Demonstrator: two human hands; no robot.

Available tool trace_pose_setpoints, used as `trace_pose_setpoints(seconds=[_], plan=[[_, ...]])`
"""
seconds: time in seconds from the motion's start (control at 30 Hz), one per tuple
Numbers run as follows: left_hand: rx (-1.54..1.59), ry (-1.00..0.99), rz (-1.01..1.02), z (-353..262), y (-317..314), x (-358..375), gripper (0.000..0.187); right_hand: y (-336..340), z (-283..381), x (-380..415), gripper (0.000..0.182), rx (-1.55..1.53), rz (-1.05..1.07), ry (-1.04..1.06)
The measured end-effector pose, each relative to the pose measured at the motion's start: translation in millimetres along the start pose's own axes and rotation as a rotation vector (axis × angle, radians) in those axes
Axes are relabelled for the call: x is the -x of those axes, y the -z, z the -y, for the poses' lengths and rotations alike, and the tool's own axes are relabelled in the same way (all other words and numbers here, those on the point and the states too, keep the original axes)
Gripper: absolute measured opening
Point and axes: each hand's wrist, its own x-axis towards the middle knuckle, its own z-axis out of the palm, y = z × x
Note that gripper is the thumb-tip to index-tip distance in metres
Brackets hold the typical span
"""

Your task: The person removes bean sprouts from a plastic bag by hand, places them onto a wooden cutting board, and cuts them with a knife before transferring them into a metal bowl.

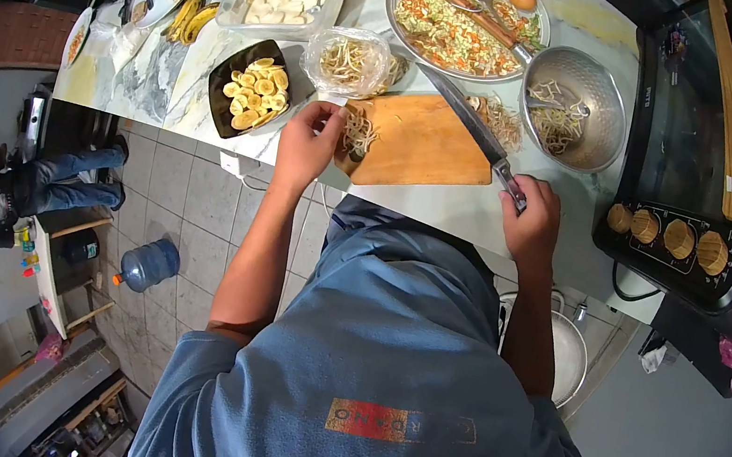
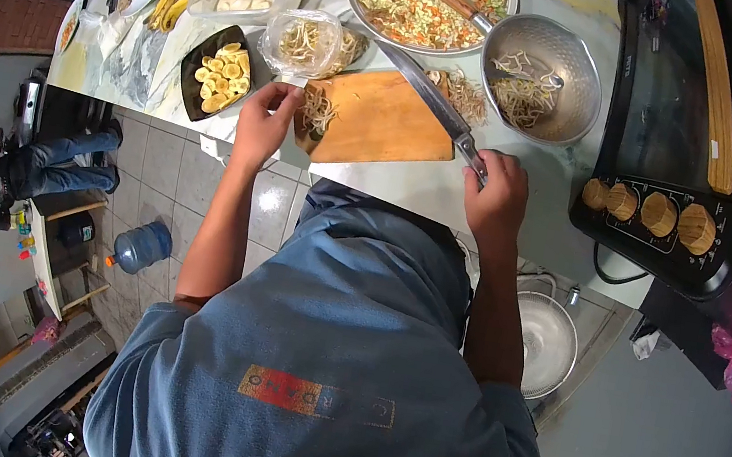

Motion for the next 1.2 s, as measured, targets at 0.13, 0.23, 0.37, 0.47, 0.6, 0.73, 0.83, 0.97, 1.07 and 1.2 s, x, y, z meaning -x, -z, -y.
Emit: trace_pose_setpoints(seconds=[0.13, 0.23, 0.37, 0.47, 0.6, 0.73, 0.83, 0.97, 1.07, 1.2], plan=[[-0.057, -0.036, 0.025, 1, 3, 0, 0.024, 1, 2, 0, 0.026, 0.063, 0.026, 0.043], [-0.144, -0.228, 0.071, 3, 3, 0, 0.020, 3, 7, 2, 0.024, -0.027, 0.021, 0.036], [-0.291, -0.236, 0.096, -5, 2, 3, 0.021, 13, 20, 9, 0.020, -0.132, 0.056, 0.002], [-0.264, -0.135, 0.114, -2, 0, 4, 0.024, 21, 22, 15, 0.018, -0.139, 0.088, 0.002], [-0.288, -0.166, 0.128, -4, 3, 3, 0.021, 25, 30, 13, 0.018, -0.183, 0.083, -0.043], [-0.330, -0.260, 0.136, -3, 5, -1, 0.017, 28, 31, 14, 0.021, -0.219, 0.035, -0.065], [-0.414, -0.285, 0.183, -5, 10, 0, 0.018, 31, 29, 14, 0.022, -0.213, 0.018, -0.037], [-0.521, -0.349, 0.183, -9, 9, 1, 0.017, 33, 25, 17, 0.022, -0.237, -0.002, -0.013], [-0.530, -0.451, 0.123, -8, 10, 1, 0.016, 36, 27, 17, 0.023, -0.249, 0.003, -0.015], [-0.463, -0.419, 0.165, -19, 15, 2, 0.015, 37, 29, 20, 0.022, -0.258, -0.013, -0.047]])
